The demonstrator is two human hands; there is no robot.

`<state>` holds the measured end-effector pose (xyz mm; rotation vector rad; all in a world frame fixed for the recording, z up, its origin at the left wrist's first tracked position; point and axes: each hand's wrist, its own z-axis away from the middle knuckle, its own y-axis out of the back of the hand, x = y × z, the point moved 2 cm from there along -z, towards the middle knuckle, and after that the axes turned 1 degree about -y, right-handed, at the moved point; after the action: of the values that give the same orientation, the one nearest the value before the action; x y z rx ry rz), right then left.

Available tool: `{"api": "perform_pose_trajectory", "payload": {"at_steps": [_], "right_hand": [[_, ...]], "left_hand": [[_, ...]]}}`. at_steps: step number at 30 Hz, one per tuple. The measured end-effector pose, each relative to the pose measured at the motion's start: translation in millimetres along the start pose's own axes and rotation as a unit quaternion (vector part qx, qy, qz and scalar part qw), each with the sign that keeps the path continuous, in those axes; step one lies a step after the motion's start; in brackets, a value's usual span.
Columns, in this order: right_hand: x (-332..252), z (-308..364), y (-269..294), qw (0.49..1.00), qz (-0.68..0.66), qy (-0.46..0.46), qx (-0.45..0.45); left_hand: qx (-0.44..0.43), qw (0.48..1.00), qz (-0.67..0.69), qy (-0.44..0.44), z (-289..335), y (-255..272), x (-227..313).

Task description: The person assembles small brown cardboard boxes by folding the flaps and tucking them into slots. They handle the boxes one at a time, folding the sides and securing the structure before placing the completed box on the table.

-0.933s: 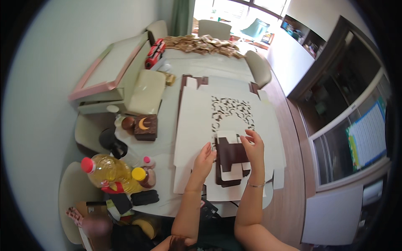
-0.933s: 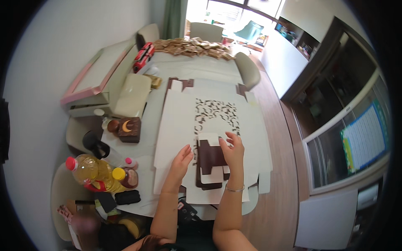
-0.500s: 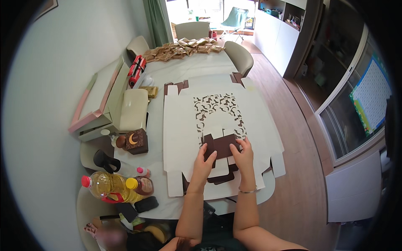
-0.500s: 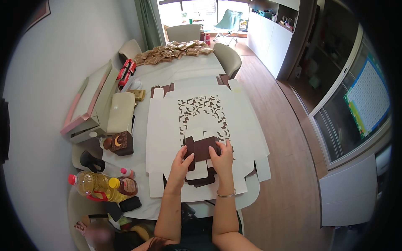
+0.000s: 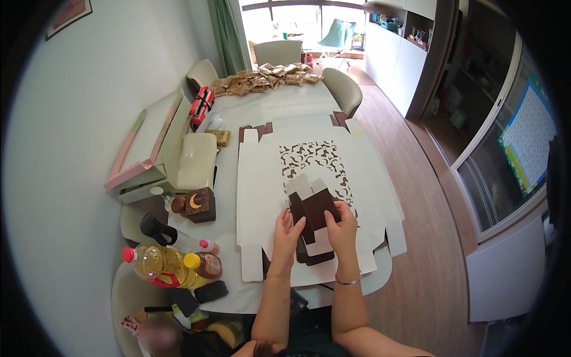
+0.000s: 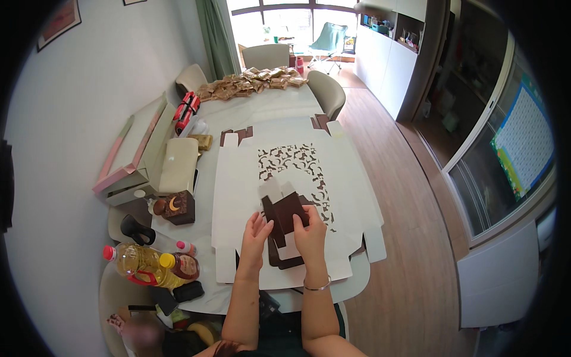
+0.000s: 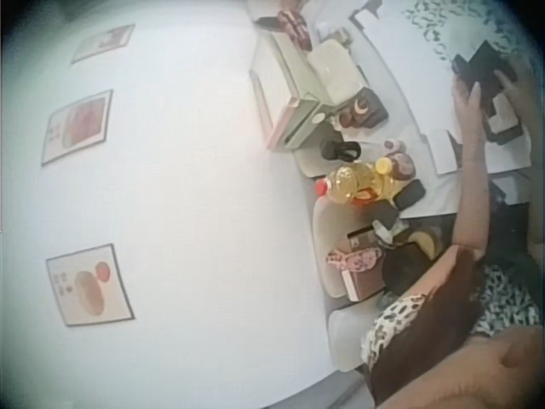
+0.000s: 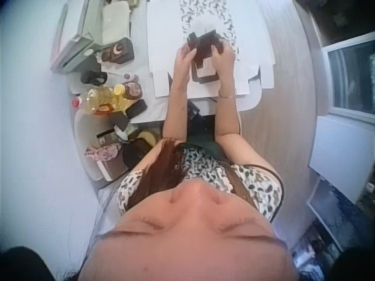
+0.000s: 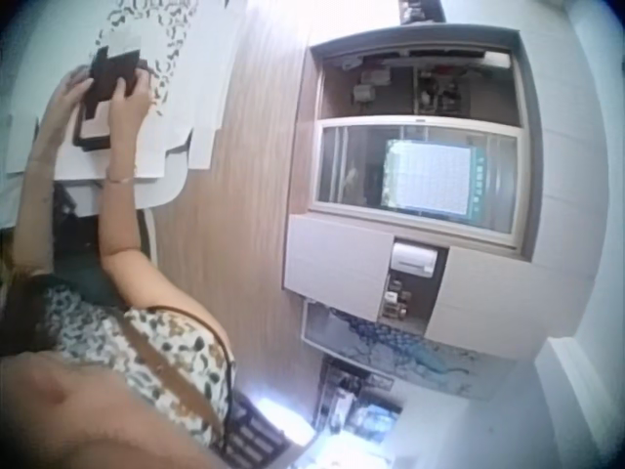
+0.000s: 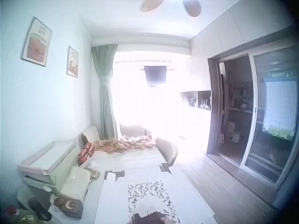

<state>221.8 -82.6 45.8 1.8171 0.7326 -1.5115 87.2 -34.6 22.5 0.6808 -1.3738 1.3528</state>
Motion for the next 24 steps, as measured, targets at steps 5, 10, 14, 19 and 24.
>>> {"api": "perform_pose_trajectory", "payload": {"at_steps": [5,10,14,19,24], "right_hand": [[-12,8,-15,0.989,-0.13,0.057,-0.051],[-33,24,-14,0.955,-0.172,0.006,-0.242],[-49,24,-5,0.954,-0.2,-0.049,-0.218],[-36,20,3,0.98,-0.097,-0.039,-0.168],[-45,20,-2,0.988,-0.079,-0.041,-0.123]], "left_hand": [[-0.03,0.996,0.004,-0.086,9,-6,25],[0.084,0.937,-0.23,-0.247,14,16,40],[0.063,0.878,-0.352,-0.319,15,23,46],[-0.069,0.855,-0.388,-0.339,28,10,60],[-0.096,0.81,-0.52,-0.254,32,5,54]]}}
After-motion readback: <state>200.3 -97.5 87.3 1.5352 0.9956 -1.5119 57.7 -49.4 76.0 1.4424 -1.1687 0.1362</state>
